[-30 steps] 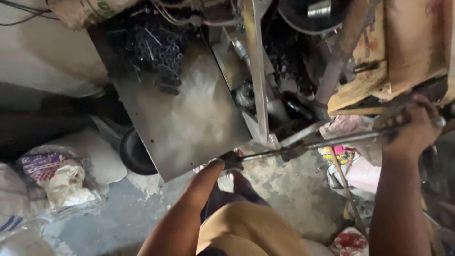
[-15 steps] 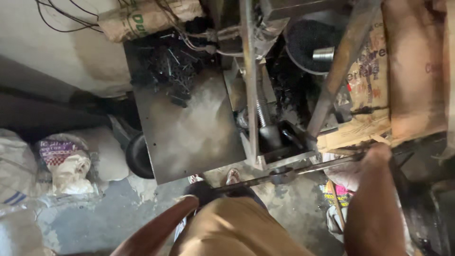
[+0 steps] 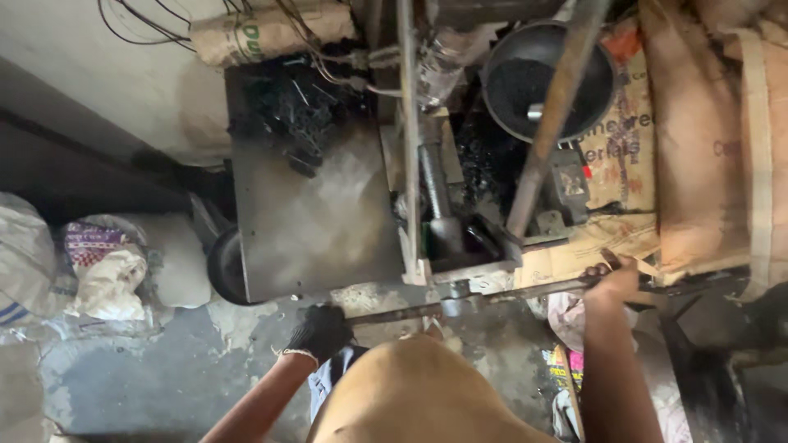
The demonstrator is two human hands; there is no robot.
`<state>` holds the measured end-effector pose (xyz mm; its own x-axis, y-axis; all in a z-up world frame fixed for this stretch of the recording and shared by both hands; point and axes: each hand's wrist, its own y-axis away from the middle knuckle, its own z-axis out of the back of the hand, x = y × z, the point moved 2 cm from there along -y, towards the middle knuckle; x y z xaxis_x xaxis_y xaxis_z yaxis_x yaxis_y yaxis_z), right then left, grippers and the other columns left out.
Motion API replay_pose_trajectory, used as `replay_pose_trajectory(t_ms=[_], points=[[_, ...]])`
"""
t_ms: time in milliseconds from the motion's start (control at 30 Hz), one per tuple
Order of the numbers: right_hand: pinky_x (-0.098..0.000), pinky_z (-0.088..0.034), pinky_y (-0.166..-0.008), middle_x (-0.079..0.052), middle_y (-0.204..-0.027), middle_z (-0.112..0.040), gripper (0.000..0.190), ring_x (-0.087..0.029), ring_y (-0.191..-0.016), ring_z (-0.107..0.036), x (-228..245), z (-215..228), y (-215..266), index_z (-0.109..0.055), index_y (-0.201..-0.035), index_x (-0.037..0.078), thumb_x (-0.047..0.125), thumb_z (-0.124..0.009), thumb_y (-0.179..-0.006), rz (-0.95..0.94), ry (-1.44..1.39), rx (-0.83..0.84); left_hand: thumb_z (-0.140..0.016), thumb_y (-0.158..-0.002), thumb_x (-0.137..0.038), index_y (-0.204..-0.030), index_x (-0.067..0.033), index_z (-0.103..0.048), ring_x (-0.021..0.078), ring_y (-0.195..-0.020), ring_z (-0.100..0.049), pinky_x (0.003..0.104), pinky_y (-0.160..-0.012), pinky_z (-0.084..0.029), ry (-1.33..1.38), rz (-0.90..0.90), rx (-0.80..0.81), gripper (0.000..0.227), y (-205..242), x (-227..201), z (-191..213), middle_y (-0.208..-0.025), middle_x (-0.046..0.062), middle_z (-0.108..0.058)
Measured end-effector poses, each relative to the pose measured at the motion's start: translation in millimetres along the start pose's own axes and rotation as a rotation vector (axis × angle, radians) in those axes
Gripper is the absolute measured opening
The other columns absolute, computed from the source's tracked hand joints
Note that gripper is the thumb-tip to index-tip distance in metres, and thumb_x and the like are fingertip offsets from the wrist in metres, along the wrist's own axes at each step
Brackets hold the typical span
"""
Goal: The person operates a manual press machine by inserting small metal pieces into a mold, then pulling a lever to activate the press. The person repeatedly places parts, actuates the lever, and removes the pressed components, continuing this cycle throughout the clip.
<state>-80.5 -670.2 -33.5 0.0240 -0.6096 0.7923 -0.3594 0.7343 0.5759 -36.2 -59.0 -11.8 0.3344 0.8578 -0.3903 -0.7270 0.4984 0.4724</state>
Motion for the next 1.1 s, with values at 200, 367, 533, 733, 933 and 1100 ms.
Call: replay_pose_trajectory(t_ms=[200, 367, 533, 733, 933, 1100], points=[[-0.0355, -0.048, -0.060, 0.001, -0.072, -0.048, 0.022, -0.016, -0.063, -0.051, -11.7, 14.3, 9.1, -0.068, -0.107, 0.012, 0.031, -0.064, -0.095, 0.032, -0.065, 0.257, -0.068, -0.077, -0.038, -0.088, -0.0106, -0.076, 0.0405, -0.081, -0.072, 0.056, -0.069, -0.056, 0.021, 0.112, -0.203, 0.031, -18.7, -89.6, -4.0, -0.087, 0.018, -0.073], [-0.0319, -0.049, -0.072, -0.001, -0.082, -0.056, 0.026, -0.019, -0.078, -0.058, 24.1, 30.1, 23.6, -0.070, -0.120, 0.009, 0.018, -0.071, -0.096, 0.282, 0.227, 0.392, -0.062, -0.078, -0.022, -0.082, -0.0128, -0.078, 0.0409, -0.079, -0.073, 0.054, -0.070, -0.057, 0.013, 0.210, -0.230, 0.019, -43.2, -96.7, -18.9, -0.083, 0.018, -0.074], [-0.0276, -0.048, -0.086, -0.007, -0.108, -0.067, 0.021, -0.018, -0.098, -0.060, 103.7, -33.8, 20.9, -0.068, -0.115, 0.001, 0.016, -0.076, -0.102, 0.938, 0.674, 0.508, -0.061, -0.076, -0.023, -0.084, -0.0153, -0.079, 0.0396, -0.083, -0.073, 0.054, -0.074, -0.057, -0.065, 0.233, -0.213, 0.021, -44.9, -92.4, -24.3, -0.086, 0.017, -0.075], [-0.0438, -0.057, -0.080, -0.017, -0.106, -0.074, 0.028, -0.034, -0.090, -0.071, 96.6, -141.9, 37.9, -0.068, -0.125, 0.007, 0.021, -0.073, -0.101, 1.585, 1.160, 0.702, -0.059, -0.081, -0.028, -0.090, -0.0151, -0.080, 0.0396, -0.089, -0.074, 0.053, -0.080, -0.057, -0.099, 0.275, -0.083, 0.026, -48.8, -90.1, -30.5, -0.095, 0.018, -0.076], [-0.0538, -0.055, -0.073, -0.024, -0.089, -0.073, 0.046, -0.045, -0.083, -0.069, 84.7, -192.5, 7.0, -0.062, -0.142, 0.023, 0.039, -0.065, -0.099, 1.289, 1.626, 0.479, -0.059, -0.083, -0.034, -0.090, -0.0121, -0.081, 0.0384, -0.090, -0.074, 0.052, -0.082, -0.057, -0.164, 0.285, -0.055, 0.031, -55.3, -86.6, -33.7, -0.095, 0.018, -0.076], [-0.0547, -0.055, -0.078, -0.024, -0.093, -0.073, 0.040, -0.045, -0.087, -0.069, 70.1, -216.0, -36.9, -0.066, -0.136, 0.021, 0.037, -0.064, -0.099, 1.341, 1.566, 0.487, -0.058, -0.082, -0.036, -0.086, -0.0119, -0.081, 0.0378, -0.089, -0.074, 0.051, -0.081, -0.057, -0.132, 0.265, -0.042, 0.033, -57.3, -90.1, -22.5, -0.093, 0.018, -0.075]])
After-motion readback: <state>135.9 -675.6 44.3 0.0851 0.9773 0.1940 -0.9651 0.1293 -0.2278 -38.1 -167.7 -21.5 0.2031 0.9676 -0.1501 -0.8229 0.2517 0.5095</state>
